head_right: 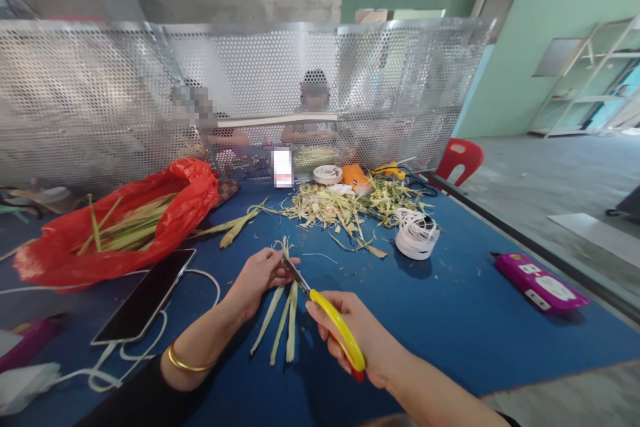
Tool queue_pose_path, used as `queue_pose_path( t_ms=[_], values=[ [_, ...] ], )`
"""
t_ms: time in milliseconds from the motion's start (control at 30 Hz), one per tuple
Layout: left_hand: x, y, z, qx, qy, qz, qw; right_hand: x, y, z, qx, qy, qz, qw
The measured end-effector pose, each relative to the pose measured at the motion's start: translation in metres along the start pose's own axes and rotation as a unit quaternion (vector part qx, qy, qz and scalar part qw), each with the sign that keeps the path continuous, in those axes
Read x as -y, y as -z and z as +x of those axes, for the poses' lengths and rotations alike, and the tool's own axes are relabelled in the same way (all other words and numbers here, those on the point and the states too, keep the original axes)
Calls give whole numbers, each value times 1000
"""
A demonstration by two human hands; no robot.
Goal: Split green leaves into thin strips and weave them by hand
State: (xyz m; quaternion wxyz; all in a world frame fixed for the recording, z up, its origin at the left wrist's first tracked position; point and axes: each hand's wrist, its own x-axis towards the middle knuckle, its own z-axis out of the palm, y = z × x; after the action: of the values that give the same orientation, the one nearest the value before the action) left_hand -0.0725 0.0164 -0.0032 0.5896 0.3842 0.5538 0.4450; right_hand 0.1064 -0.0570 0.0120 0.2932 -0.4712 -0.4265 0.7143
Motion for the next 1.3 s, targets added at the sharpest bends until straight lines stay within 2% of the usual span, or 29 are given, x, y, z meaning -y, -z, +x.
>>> queue_pose_path(
  t_ms=[233,300,367,400,433,500,533,600,667,767,867,933,967,1033,1100,1167,1300],
  values=[
    [-2,-1,-3,-9,-6,12,1000,1,3,-6,19,-6,-24,1000],
    [-1,-1,-2,-24,-14,20,999,0,13,-13,26,-21,-73,997],
    [1,1,1,-48,-28,38,998,-4,29,-20,-4,-9,-176,984],
    [2,2,3,-63,-39,51,996,-6,39,-23,-46,24,-248,967],
    [2,4,5,-79,-56,66,993,-9,50,-26,-97,71,-327,938],
    [0,8,7,-117,-102,102,983,-13,71,-29,-207,110,-486,842],
    [-3,10,6,-137,-129,120,975,-15,80,-29,-235,105,-551,794],
    [-13,12,2,-171,-186,147,956,-17,90,-29,-249,88,-640,721],
    [-29,10,-7,-194,-245,171,934,-15,92,-29,-231,93,-690,679],
    [-59,-5,-17,-210,-411,251,851,-5,84,-28,-213,92,-734,639],
    [-90,-29,-8,-178,-506,308,786,10,71,-26,-220,47,-765,604],
    [-105,-46,12,-130,-488,416,757,21,64,-24,-230,41,-775,587],
    [-109,-52,25,-90,-452,472,751,27,60,-23,-233,48,-777,583],
    [-113,-60,49,-55,-416,504,755,38,53,-23,-231,79,-777,581],
    [-110,-60,66,-54,-379,525,760,48,45,-25,-210,140,-775,580],
    [-104,-53,70,-69,-347,543,762,58,35,-28,-182,225,-766,574],
    [-91,-30,53,-111,-281,580,757,76,15,-27,-155,378,-720,561]
  ],
)
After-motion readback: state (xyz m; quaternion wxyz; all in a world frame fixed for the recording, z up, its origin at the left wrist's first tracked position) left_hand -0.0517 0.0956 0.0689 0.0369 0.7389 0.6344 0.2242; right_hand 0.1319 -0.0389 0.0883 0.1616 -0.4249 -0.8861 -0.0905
